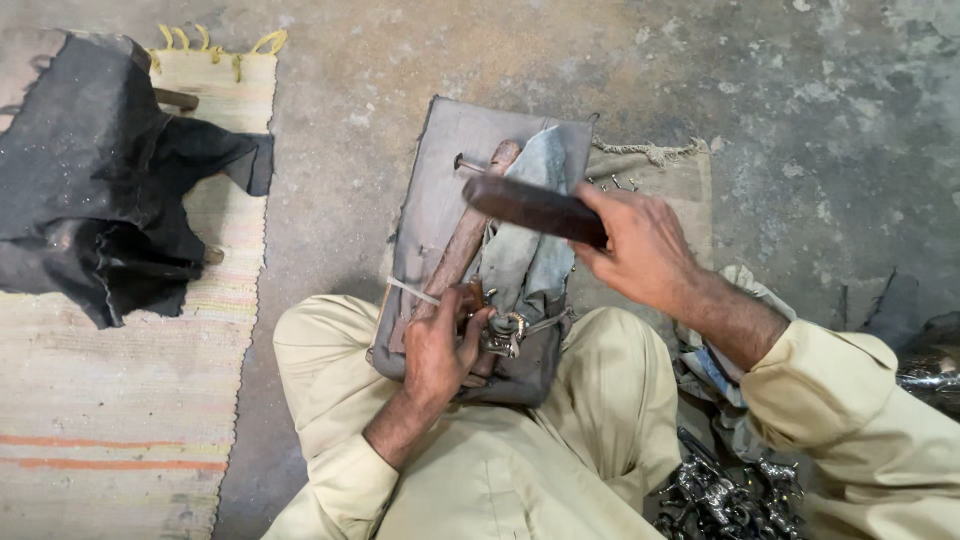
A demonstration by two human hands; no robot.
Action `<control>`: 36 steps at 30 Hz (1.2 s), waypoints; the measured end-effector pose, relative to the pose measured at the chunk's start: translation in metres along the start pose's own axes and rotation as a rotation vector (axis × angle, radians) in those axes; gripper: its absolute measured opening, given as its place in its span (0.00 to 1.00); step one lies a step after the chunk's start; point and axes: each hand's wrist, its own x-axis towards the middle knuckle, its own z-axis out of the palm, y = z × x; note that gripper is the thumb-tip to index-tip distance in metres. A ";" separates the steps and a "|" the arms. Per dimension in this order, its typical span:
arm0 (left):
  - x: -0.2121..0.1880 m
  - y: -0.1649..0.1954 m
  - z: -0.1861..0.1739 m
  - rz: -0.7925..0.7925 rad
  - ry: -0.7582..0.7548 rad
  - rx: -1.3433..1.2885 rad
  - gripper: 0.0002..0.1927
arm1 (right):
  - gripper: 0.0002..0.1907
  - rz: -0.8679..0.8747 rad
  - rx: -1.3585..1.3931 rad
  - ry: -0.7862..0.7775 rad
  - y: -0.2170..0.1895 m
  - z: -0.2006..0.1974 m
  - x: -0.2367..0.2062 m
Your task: The person sits cross-legged on the floor and repeatedly hammers small metal pieces held in a wooden clamp. The person uses a hammer to strike the metal parts, adjusting their position between strikes.
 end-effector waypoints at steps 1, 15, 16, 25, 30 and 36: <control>0.000 0.000 0.000 -0.034 -0.018 0.004 0.15 | 0.18 -0.097 -0.140 0.033 0.001 0.001 -0.001; 0.002 0.003 -0.003 -0.069 -0.059 -0.051 0.14 | 0.21 -0.255 -0.358 0.114 0.011 0.009 -0.010; 0.002 0.004 -0.004 -0.052 -0.053 -0.073 0.15 | 0.19 -0.193 -0.263 0.093 0.012 0.010 -0.010; 0.008 0.007 -0.005 -0.022 -0.079 -0.058 0.16 | 0.17 -0.072 -0.151 0.038 0.020 0.013 -0.010; 0.007 0.007 -0.007 -0.086 -0.084 -0.110 0.14 | 0.21 -0.194 -0.300 0.056 0.019 0.012 -0.008; 0.008 0.007 -0.008 -0.175 -0.058 -0.184 0.16 | 0.15 0.162 0.047 0.009 0.013 0.008 0.005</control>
